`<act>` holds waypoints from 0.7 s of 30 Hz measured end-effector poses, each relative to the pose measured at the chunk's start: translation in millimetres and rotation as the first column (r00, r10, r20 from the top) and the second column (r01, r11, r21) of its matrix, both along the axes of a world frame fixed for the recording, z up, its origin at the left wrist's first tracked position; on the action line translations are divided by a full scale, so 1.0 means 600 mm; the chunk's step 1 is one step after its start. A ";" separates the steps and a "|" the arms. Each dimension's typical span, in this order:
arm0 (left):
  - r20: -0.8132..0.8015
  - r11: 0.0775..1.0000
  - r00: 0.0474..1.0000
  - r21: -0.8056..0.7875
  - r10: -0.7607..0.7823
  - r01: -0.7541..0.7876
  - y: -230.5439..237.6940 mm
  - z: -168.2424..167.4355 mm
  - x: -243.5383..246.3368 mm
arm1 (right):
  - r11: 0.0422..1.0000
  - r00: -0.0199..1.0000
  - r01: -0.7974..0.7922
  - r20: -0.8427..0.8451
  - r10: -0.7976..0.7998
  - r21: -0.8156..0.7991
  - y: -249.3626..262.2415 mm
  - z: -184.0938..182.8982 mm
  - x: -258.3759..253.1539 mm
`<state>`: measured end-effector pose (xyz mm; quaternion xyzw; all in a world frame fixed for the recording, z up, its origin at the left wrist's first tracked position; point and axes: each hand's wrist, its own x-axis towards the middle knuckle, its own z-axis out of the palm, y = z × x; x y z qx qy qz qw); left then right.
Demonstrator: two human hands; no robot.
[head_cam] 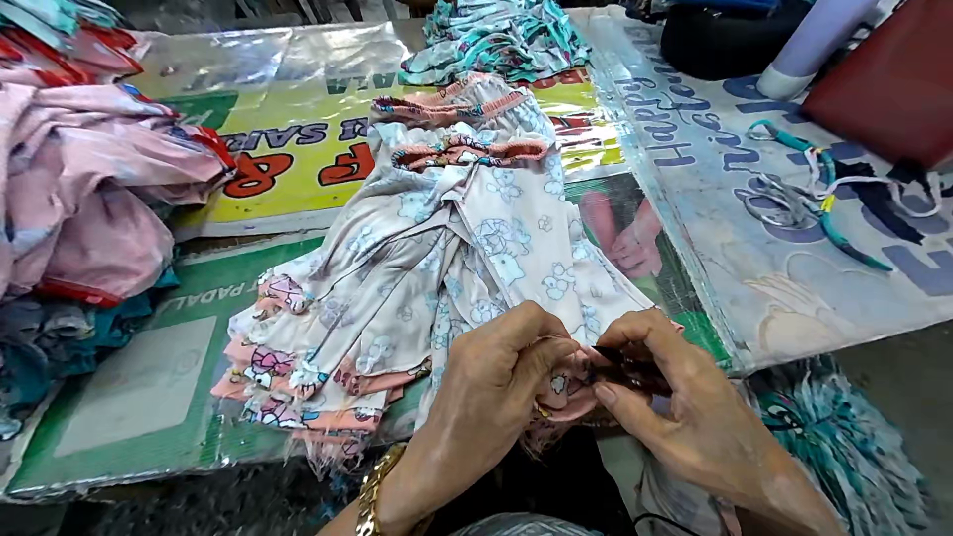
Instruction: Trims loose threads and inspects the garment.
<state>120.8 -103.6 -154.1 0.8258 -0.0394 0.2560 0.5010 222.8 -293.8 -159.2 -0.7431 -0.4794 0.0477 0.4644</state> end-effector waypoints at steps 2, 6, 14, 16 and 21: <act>0.022 1.000 1.000 0.002 0.000 0.000 0.002 0.003 0.004 | 1.000 1.000 -0.014 -0.004 0.014 -0.004 0.000 0.004 0.006; 0.027 0.999 1.000 -0.053 -0.009 0.010 0.004 0.005 0.009 | 0.998 0.999 -0.033 0.024 0.034 -0.054 0.002 0.012 0.012; 0.024 0.990 0.999 -0.134 -0.040 0.043 0.005 0.000 0.015 | 0.996 0.996 -0.084 0.026 0.085 -0.017 0.014 0.008 0.019; 0.017 0.991 0.999 -0.131 -0.027 0.029 0.004 -0.001 0.015 | 0.994 0.994 -0.105 0.020 0.105 0.014 0.017 0.007 0.017; 0.009 0.993 1.000 -0.115 -0.019 0.020 0.006 0.000 0.016 | 0.991 0.993 -0.114 0.010 0.114 0.075 0.023 0.004 0.021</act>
